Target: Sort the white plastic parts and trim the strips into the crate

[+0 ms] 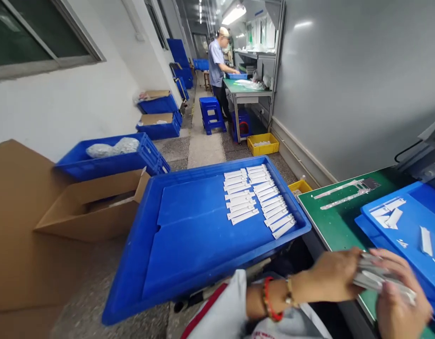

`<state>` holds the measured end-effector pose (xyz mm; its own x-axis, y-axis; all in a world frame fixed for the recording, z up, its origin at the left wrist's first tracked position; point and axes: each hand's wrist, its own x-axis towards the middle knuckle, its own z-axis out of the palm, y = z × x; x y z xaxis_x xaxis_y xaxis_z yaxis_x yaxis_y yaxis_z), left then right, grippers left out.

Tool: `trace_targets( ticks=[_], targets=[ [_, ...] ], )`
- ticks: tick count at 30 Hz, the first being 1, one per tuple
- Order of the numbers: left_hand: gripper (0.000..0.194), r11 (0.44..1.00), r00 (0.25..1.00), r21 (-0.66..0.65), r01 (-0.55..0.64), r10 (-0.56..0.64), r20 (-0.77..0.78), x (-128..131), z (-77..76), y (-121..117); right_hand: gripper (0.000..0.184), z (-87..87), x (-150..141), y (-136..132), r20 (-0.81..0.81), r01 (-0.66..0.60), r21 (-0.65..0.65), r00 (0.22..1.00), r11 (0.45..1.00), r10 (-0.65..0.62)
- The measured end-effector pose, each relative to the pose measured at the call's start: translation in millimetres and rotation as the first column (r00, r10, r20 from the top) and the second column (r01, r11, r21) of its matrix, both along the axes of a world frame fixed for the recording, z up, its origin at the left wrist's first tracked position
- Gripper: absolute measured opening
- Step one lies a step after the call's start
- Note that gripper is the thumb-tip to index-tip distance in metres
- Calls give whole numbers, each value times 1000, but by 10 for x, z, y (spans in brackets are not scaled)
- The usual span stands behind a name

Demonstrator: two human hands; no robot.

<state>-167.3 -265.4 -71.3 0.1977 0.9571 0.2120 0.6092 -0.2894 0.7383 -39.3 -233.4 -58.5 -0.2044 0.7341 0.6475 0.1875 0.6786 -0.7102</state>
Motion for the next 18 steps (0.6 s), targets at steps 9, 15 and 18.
trace_targets(
  ticks=[9, 15, 18],
  targets=[
    [18, 744, 842, -426, -515, 345, -415, -1892, 240, -1543, 53, -16, -1549, -21, 96, -807, -455, 375, 376, 922],
    [18, 803, 866, -449, -392, 158, -475, -2298, -222, -1538, 19, -260, -2670, 739, 460, -585, -381, 552, 716, 696],
    [15, 863, 865, -409, -298, 63, -497, -2286, -408, -1489, 15, -359, -3298, 1079, 735, -515, -174, 499, 840, 458]
  ],
)
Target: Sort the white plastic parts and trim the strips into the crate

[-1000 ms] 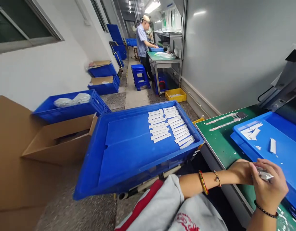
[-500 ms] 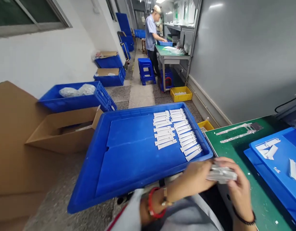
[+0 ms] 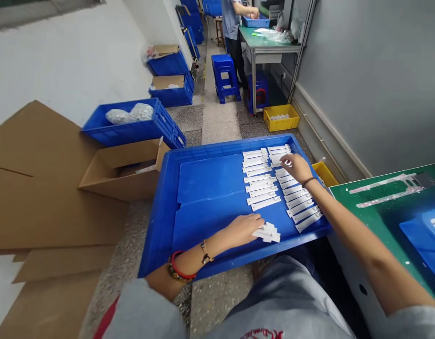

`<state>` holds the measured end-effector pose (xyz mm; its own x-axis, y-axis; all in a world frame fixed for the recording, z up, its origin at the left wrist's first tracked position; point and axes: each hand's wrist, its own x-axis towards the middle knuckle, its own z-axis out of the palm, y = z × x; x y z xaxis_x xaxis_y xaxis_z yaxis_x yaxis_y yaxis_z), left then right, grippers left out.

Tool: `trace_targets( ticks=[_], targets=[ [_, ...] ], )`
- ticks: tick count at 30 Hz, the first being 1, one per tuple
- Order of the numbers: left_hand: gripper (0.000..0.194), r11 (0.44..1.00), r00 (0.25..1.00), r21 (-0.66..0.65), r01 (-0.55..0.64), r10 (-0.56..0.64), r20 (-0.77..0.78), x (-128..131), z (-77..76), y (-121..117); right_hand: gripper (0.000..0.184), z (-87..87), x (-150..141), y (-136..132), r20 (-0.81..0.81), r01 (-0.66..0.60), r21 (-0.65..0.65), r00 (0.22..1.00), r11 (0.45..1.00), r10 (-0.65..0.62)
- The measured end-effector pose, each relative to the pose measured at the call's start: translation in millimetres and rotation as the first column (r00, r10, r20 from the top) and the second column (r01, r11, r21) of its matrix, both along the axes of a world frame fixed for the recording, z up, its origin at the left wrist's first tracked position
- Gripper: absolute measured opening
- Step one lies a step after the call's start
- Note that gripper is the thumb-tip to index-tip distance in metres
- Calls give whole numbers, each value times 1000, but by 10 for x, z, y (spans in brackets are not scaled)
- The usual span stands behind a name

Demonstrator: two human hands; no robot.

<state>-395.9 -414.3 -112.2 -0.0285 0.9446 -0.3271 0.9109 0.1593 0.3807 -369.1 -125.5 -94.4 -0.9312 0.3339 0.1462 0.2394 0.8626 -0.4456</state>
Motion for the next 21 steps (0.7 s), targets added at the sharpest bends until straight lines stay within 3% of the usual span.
trace_targets(
  ticks=[4, 7, 10, 15, 21],
  targets=[
    [22, 998, 998, 31, 62, -61, -22, 46, -54, -28, 14, -74, -608, 160, 21, -32, 78, 999, 996, 30],
    [31, 997, 996, 43, 65, -62, -56, 62, -19, -59, 25, -139, -921, 142, 34, -86, 111, 996, 990, 83],
    [31, 997, 996, 61, 51, -46, -74, 70, -18, -68, 20, -238, -1163, 117, 93, -177, 160, 982, 971, 164],
    [27, 991, 994, 122, 52, -40, -98, 88, -92, -72, 23, -393, -1334, 160, 172, -210, 210, 969, 955, 175],
    [21, 988, 995, 152, 40, -25, -97, 128, -137, -65, 26, -435, -1370, 241, 203, -217, 181, 963, 959, 179]
  ],
)
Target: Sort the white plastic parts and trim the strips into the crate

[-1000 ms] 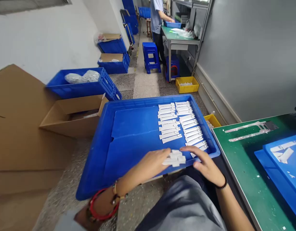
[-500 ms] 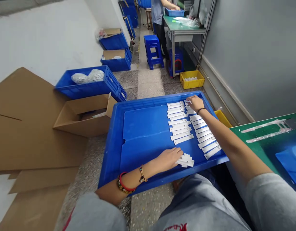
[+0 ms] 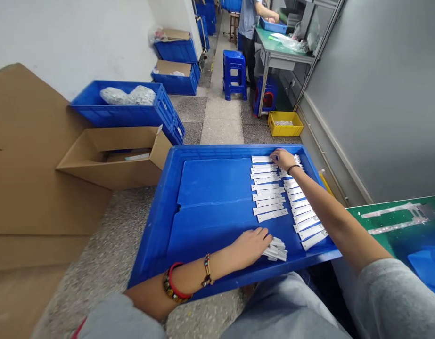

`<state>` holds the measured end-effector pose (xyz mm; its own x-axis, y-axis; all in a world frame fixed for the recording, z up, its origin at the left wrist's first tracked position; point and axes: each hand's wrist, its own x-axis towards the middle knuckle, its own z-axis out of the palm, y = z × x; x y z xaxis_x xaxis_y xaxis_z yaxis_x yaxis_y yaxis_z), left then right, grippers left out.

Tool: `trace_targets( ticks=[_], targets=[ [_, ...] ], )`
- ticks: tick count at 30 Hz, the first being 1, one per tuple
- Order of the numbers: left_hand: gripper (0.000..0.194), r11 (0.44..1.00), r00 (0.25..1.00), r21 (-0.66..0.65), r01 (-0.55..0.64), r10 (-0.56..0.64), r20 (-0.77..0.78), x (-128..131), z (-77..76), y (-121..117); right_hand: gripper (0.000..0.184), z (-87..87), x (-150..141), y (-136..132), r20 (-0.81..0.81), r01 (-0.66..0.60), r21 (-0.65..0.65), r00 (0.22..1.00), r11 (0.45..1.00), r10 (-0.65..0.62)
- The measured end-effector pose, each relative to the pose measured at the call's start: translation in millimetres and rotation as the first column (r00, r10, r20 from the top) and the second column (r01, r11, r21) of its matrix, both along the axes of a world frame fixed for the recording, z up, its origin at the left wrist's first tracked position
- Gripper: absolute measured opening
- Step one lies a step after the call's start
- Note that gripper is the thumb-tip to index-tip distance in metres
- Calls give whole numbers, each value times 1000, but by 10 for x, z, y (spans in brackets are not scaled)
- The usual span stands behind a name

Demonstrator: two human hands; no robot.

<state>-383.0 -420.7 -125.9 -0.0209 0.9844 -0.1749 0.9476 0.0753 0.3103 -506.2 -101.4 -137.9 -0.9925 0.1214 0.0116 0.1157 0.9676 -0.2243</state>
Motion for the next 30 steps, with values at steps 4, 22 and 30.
trace_targets(
  ticks=[4, 22, 30],
  targets=[
    [24, 999, 1000, -41, 13, -14, -25, 13, 8, 6, 26, 69, 62, 38, -22, -30, 15, 999, 999, 31],
    [24, 1000, 1000, -25, -7, 7, 4, 44, 20, 46, 25, 39, 259, 155, -207, -70, 40, 975, 997, 77],
    [29, 996, 1000, -91, 11, -11, 4, 40, 66, 21, 22, -109, 62, 71, -119, -63, 97, 990, 993, 74]
  ],
)
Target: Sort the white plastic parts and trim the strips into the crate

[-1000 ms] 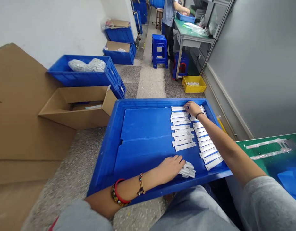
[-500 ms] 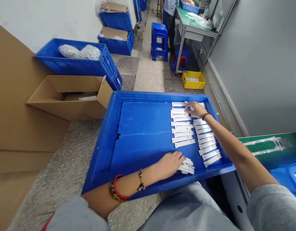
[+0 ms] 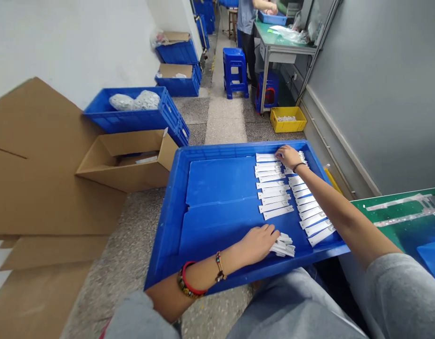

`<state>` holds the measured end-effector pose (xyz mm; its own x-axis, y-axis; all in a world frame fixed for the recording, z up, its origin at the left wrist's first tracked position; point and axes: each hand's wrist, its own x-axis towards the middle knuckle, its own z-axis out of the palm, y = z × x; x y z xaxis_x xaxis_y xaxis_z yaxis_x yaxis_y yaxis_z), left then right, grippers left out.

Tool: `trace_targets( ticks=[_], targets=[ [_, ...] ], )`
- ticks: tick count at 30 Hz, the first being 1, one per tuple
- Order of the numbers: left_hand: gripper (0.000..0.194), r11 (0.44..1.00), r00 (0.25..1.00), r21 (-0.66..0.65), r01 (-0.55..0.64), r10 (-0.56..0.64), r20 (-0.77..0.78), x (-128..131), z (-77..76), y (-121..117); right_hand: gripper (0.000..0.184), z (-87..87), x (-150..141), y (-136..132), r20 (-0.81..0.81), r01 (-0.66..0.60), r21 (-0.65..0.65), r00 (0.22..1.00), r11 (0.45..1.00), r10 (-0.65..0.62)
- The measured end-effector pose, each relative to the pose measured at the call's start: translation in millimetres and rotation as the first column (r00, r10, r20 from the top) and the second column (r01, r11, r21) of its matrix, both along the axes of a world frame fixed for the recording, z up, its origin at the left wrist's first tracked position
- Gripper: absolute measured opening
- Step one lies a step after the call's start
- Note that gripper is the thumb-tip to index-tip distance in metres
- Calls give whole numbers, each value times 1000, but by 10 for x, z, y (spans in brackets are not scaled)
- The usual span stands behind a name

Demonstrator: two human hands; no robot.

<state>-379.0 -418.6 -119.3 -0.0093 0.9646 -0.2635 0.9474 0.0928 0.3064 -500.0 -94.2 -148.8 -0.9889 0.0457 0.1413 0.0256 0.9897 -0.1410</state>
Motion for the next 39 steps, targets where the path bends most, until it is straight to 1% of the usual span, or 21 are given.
trace_targets(
  ticks=[7, 14, 24, 30, 35, 39],
  targets=[
    [36, 1000, 1000, -27, -15, 15, 7, -16, -9, 23, 19, 44, 35, 78, 32, -76, 17, 997, 997, 75],
    [32, 1000, 1000, -27, -4, 4, 20, -11, -7, 17, 16, 91, -7, 107, 87, -134, 6, 987, 991, 133],
    [31, 1000, 1000, -17, -5, 5, 22, -11, -34, 10, 14, 190, -52, 161, 181, -227, 33, 959, 973, 217],
    [32, 999, 1000, -35, -4, 4, 5, -1, -28, 6, 15, 258, -66, 151, 240, -287, 93, 936, 953, 258],
    [34, 1000, 1000, -27, -12, 12, 9, -3, -18, 2, 13, 264, -76, 145, 246, -306, 96, 929, 947, 276],
    [31, 999, 1000, -39, -9, 9, -1, -3, 8, 5, 15, 285, -72, 156, 231, -305, 109, 934, 946, 274]
  ],
)
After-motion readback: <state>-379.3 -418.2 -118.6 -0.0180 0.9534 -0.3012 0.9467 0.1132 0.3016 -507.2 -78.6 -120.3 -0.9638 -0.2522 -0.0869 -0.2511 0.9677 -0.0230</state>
